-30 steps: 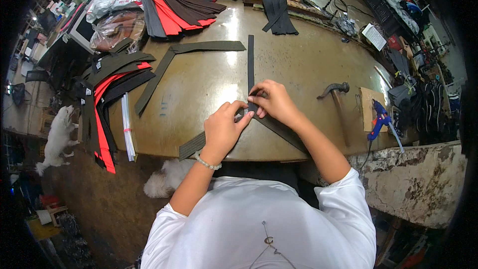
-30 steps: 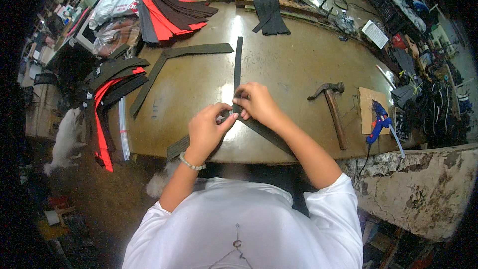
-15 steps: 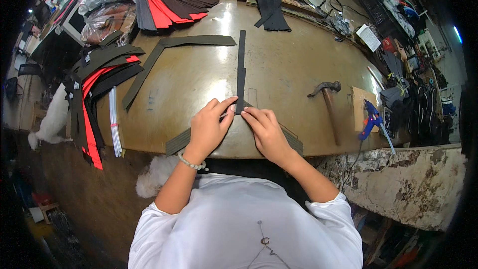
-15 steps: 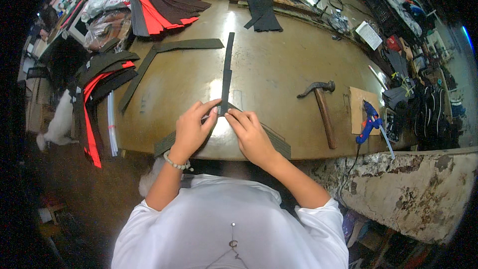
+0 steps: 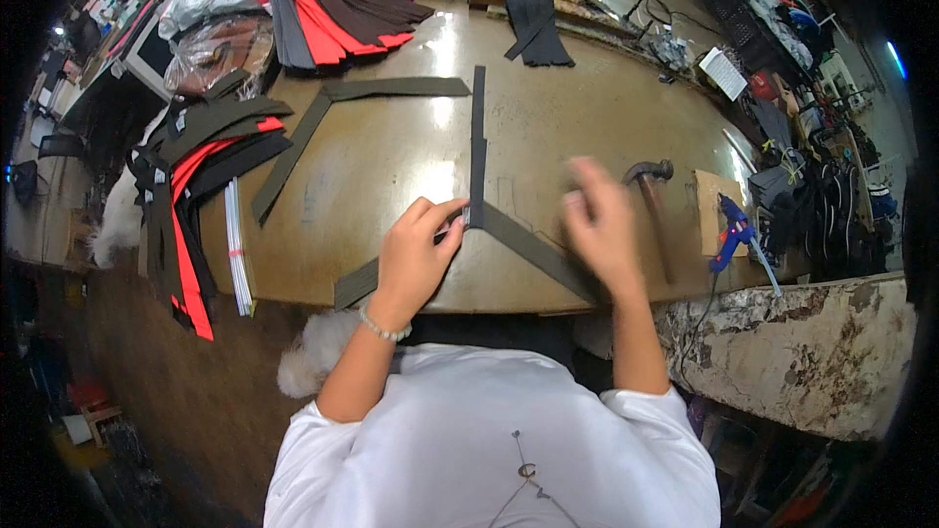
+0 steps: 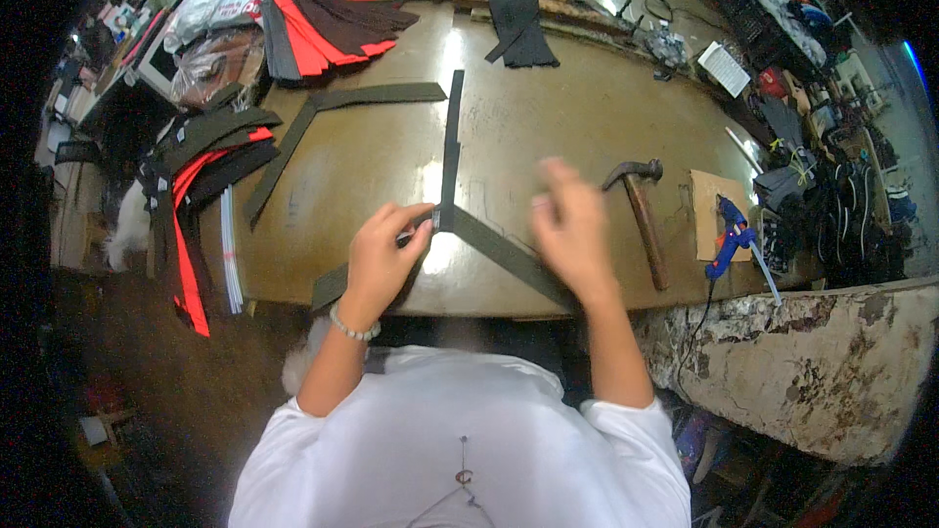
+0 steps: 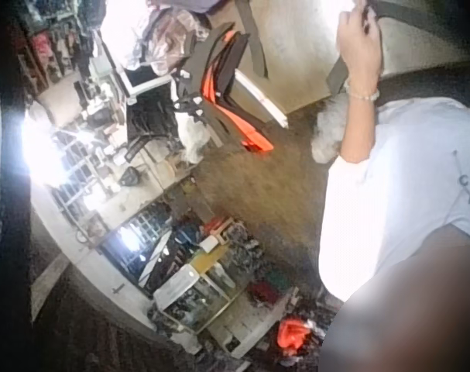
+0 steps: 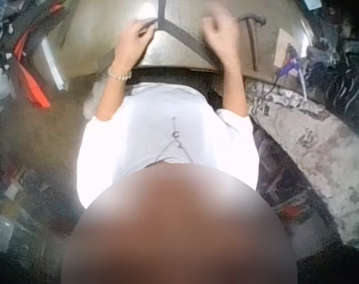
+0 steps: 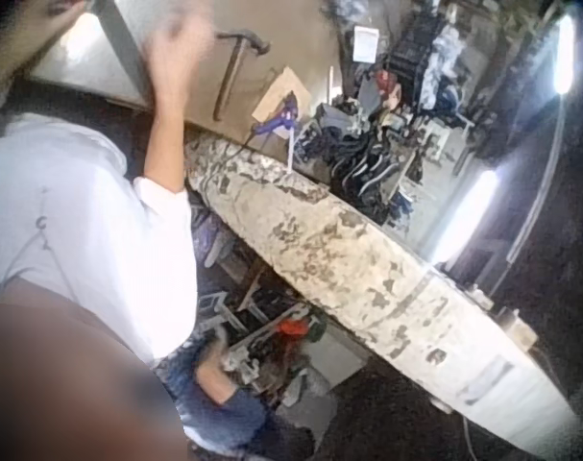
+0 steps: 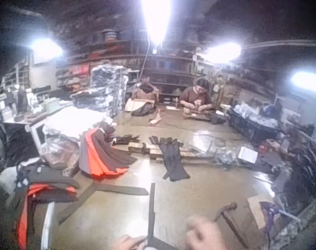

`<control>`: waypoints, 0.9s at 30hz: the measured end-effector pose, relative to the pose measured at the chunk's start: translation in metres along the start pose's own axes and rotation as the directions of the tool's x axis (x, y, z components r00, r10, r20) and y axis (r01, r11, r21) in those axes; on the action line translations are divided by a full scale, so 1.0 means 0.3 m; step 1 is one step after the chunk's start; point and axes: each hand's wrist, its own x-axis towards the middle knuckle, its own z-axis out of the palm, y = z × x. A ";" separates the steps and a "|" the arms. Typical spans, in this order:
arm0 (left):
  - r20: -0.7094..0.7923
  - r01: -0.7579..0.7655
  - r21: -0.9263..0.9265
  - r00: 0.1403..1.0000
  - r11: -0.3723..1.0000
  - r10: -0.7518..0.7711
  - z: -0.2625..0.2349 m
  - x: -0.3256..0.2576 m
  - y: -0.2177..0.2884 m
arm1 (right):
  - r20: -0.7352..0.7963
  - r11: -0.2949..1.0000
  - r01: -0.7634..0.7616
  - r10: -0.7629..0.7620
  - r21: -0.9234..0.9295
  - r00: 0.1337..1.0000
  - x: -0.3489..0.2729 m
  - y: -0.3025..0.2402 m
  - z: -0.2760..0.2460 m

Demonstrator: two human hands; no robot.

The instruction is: The person assembles black fabric straps by applying hot glue with a glue gun, attaching small metal buckles, and pressing them into place. They repeatedly pick up straps, apply glue, attach buckles, and set the finished pieces aside on the table.

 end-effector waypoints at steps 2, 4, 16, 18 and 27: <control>-0.017 0.017 0.081 1.000 0.997 -0.016 -0.020 -0.013 -0.001 | -0.350 0.799 -0.209 -0.002 -0.564 0.937 -0.023 0.106 -0.074; -0.015 0.027 0.137 1.000 0.990 -0.025 -0.031 -0.020 -0.001 | -0.251 0.637 -0.493 0.436 -0.593 0.864 -0.034 0.141 -0.136; -0.010 0.002 0.080 1.000 0.997 -0.001 0.023 -0.027 -0.022 | 0.271 0.953 -0.300 0.279 0.037 0.921 0.004 -0.333 -0.022; -0.004 -0.022 0.081 1.000 0.996 0.023 0.017 -0.029 -0.028 | 0.217 0.938 -0.263 0.214 0.227 0.952 -0.022 -0.335 -0.025; 0.054 -0.133 0.166 0.991 0.977 0.126 0.002 -0.023 -0.019 | 0.057 0.958 -0.284 0.287 -0.044 0.956 -0.056 -0.163 -0.001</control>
